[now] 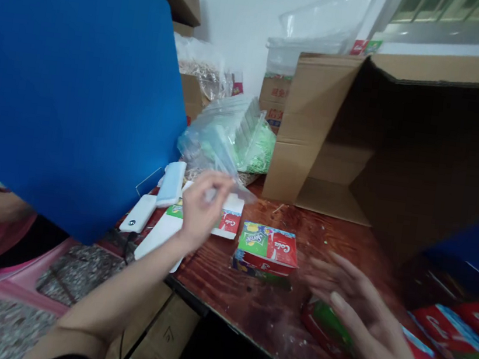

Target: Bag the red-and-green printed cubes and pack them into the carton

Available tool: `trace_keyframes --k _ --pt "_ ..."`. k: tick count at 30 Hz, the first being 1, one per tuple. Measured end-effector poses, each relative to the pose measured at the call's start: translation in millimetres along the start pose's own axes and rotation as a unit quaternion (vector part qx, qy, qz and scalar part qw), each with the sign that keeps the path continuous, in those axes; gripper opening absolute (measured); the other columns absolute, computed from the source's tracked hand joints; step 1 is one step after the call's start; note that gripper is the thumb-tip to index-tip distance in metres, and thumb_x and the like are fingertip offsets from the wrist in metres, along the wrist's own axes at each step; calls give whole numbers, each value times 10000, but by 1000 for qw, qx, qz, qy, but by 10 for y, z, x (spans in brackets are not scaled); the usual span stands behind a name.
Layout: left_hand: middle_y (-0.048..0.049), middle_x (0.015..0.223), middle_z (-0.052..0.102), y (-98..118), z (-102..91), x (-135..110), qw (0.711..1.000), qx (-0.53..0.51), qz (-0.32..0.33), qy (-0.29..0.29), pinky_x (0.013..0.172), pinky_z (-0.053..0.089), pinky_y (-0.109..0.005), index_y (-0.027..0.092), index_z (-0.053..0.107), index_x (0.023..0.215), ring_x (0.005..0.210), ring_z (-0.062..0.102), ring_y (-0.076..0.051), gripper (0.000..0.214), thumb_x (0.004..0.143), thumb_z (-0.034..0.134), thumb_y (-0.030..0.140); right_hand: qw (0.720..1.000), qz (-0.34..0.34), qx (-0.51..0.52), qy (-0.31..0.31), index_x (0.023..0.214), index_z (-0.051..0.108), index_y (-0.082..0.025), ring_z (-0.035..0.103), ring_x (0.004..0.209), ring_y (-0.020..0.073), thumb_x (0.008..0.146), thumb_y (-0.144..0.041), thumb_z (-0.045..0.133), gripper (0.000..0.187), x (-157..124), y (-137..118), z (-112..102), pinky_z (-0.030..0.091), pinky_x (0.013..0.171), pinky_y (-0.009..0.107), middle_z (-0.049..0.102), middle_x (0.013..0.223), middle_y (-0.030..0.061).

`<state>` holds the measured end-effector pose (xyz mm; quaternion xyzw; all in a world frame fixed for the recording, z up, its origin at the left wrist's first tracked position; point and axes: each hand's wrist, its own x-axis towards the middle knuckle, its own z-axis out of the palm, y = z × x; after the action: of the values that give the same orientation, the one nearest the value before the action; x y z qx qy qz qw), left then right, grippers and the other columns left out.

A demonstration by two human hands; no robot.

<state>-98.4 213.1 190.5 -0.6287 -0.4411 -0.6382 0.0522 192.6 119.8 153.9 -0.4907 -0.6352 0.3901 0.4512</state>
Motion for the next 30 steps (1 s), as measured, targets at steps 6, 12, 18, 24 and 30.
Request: trace_keyframes --k 6,12,18,24,30 --pt "-74 904 725 1076 117 -1043 963 -68 181 -187 812 575 -315 149 674 960 885 664 -182 130 834 653 128 918 97 381 -53 1363 468 -302 607 1138 274 813 -603 629 647 110 -21 302 482 968 481 555 1360 111" --pt "-88 869 744 1226 244 -1575 928 -33 293 -230 753 610 -346 121 693 944 852 695 -229 137 840 666 206 902 184 390 -17 1243 584 -267 632 1102 228 780 -305 754 495 -141 70 93 499 941 371 677 1171 48" --pt "-63 814 748 1369 254 -1839 909 -73 347 -219 803 610 -323 143 699 865 840 709 -188 94 858 655 225 863 240 445 -5 1227 627 -236 599 1171 263 875 -643 508 551 -567 238 156 433 1024 431 698 1152 78" --pt "-71 828 749 1430 279 -2027 900 -124 342 -240 863 599 -353 138 699 879 855 711 -201 102 852 654 225 821 303 485 -2 1188 667 -240 649 1069 282 841 -806 284 766 -824 362 179 481 956 437 732 1024 92" --pt "-92 896 731 1349 241 -2109 919 -174 261 -238 846 605 -342 162 665 931 955 690 -225 344 828 654 490 892 238 339 179 1099 697 -251 669 743 240 860 -740 392 624 -1058 533 -19 542 694 353 719 809 57"
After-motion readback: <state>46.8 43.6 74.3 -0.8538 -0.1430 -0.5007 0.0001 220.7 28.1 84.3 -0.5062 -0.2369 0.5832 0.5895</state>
